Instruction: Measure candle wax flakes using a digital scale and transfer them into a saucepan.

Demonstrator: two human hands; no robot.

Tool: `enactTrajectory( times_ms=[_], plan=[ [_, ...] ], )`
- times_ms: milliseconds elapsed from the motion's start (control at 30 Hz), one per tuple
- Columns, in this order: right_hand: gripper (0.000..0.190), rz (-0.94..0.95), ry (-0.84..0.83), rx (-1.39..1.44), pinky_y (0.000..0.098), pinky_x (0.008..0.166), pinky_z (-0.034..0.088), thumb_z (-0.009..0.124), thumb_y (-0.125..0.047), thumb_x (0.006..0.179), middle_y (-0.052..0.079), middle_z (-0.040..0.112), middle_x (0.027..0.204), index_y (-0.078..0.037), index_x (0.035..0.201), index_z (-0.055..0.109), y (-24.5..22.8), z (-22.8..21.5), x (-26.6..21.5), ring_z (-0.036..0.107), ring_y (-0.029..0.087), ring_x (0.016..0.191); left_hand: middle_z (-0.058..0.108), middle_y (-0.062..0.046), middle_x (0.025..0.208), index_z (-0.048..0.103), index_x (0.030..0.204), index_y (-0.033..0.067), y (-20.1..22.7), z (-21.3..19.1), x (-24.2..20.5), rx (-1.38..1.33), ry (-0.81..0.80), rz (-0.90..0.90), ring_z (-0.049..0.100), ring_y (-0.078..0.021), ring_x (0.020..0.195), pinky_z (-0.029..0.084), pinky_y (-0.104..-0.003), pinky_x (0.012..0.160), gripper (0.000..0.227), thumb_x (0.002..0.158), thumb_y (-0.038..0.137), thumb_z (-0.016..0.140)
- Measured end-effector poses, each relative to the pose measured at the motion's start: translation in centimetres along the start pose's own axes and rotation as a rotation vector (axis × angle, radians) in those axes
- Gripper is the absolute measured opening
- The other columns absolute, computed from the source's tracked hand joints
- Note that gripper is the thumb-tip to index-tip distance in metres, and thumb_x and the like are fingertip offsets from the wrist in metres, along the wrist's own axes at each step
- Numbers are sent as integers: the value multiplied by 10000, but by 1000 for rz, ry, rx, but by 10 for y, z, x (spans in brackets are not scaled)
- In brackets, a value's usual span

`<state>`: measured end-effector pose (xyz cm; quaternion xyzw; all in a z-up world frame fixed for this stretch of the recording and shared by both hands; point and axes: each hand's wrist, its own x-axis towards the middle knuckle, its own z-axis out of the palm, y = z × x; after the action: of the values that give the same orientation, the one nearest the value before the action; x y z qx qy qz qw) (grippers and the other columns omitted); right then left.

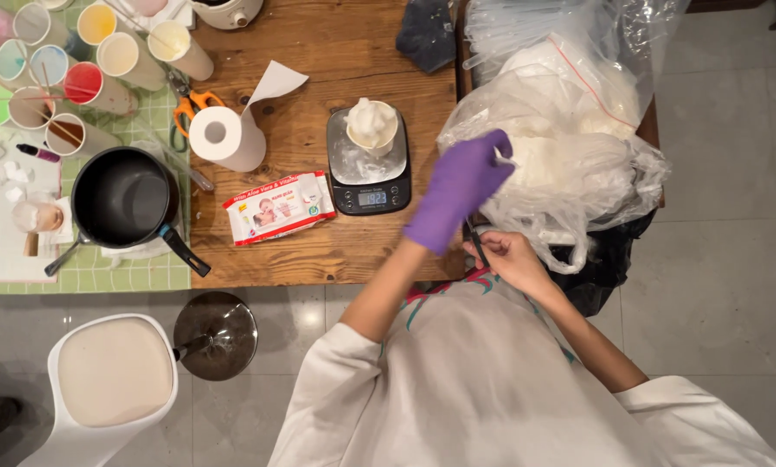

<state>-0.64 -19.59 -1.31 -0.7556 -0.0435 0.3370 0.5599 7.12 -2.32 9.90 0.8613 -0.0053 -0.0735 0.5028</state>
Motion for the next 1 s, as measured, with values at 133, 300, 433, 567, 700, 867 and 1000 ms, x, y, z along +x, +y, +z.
enactTrajectory(
  times_ms=[133, 300, 433, 567, 700, 867, 1000],
  plan=[
    [227, -48, -14, 15, 220, 487, 382, 672, -242, 959, -33, 670, 672, -36, 959, 767, 37, -6, 8, 526, 18, 563, 744, -114, 800, 664, 991, 92, -35, 87, 36, 314, 257, 220, 696, -307, 719, 509, -444, 614, 228, 789, 168, 738],
    [217, -21, -24, -4, 233, 485, 380, 654, -220, 977, -24, 679, 667, -33, 929, 753, 51, -11, 2, 506, 35, 543, 670, -99, 776, 634, 961, 97, -62, 137, 76, 713, 395, 318, 686, -277, 736, 495, -451, 741, 98, 866, 78, 625],
    [245, -28, -33, -29, 234, 487, 367, 698, -251, 970, -12, 659, 653, -22, 907, 761, 43, -13, -1, 498, 35, 547, 648, -107, 787, 673, 855, 104, -75, 145, 81, 974, 398, 388, 664, -263, 739, 477, -434, 723, 61, 824, 92, 622],
    [254, 12, 3, -63, 240, 463, 378, 717, -294, 932, -25, 676, 637, -46, 912, 771, 35, -11, -3, 513, 32, 524, 676, -117, 797, 720, 776, 89, -58, 123, 64, 846, 240, 375, 669, -287, 787, 488, -438, 762, 156, 768, 238, 673],
    [289, 14, 5, -88, 249, 455, 361, 738, -331, 915, -30, 674, 626, -46, 877, 763, 25, -12, -4, 490, 37, 511, 733, -171, 933, 715, 934, 79, -40, 94, 72, 483, -155, -9, 702, -328, 897, 531, -455, 828, 380, 900, 453, 663],
    [348, 17, -1, -78, 254, 460, 364, 742, -344, 931, -25, 646, 610, -21, 803, 735, 23, -13, -4, 482, 41, 513, 751, -165, 1026, 704, 1127, 83, -62, 99, 74, 302, 169, 104, 710, -330, 968, 531, -454, 905, 293, 881, 149, 560],
    [341, 9, -19, -77, 253, 468, 372, 741, -343, 927, -32, 638, 602, -31, 791, 735, 21, -10, -2, 489, 36, 521, 739, -149, 1026, 689, 1199, 88, -88, 117, 77, 535, -58, 237, 685, -312, 1019, 470, -492, 988, 404, 816, 50, 565]
  ],
)
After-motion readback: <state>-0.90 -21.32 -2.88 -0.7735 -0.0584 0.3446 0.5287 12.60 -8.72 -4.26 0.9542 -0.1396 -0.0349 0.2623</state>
